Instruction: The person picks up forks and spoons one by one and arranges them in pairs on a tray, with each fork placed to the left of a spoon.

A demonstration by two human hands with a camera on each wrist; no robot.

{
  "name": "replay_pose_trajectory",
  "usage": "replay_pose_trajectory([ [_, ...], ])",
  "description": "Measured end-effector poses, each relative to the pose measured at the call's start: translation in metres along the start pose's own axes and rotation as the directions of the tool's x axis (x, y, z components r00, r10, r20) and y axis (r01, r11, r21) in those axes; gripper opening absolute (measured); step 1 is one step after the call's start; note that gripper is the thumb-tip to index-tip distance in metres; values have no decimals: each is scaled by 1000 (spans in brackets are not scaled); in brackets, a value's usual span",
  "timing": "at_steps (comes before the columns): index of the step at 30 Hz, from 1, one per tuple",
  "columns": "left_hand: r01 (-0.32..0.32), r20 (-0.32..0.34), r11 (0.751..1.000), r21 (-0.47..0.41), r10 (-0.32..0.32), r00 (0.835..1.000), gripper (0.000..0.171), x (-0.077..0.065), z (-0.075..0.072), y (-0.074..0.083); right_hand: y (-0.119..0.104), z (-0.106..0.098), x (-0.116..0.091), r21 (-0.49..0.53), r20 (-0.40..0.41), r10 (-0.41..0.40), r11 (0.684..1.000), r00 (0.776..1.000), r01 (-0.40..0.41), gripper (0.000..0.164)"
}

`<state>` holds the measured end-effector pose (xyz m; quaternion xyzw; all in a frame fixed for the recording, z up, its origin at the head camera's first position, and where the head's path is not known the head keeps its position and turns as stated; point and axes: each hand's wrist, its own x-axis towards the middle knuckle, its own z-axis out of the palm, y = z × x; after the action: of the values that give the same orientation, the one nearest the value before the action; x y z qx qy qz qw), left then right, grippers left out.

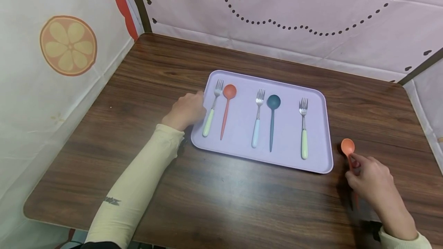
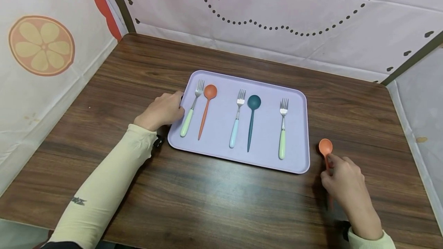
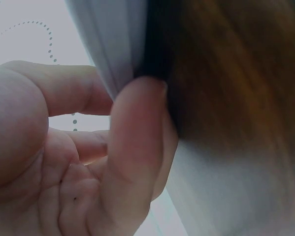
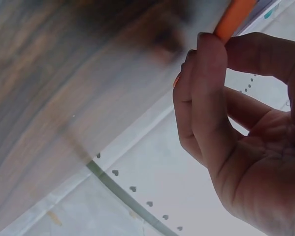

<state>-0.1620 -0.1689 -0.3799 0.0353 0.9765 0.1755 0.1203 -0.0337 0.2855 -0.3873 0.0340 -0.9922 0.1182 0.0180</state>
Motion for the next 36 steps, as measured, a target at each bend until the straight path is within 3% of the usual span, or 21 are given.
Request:
replay_pose_trajectory([
  [8, 4, 4, 1000, -7, -4, 1000, 32, 0, 0, 0, -3, -1, 2, -5, 7, 3, 1000, 1000, -3, 49],
  [36, 10, 17, 1000, -14, -10, 1000, 36, -2, -2, 1, -12, -2, 6, 34, -121, -90, 995, 989, 95, 44],
])
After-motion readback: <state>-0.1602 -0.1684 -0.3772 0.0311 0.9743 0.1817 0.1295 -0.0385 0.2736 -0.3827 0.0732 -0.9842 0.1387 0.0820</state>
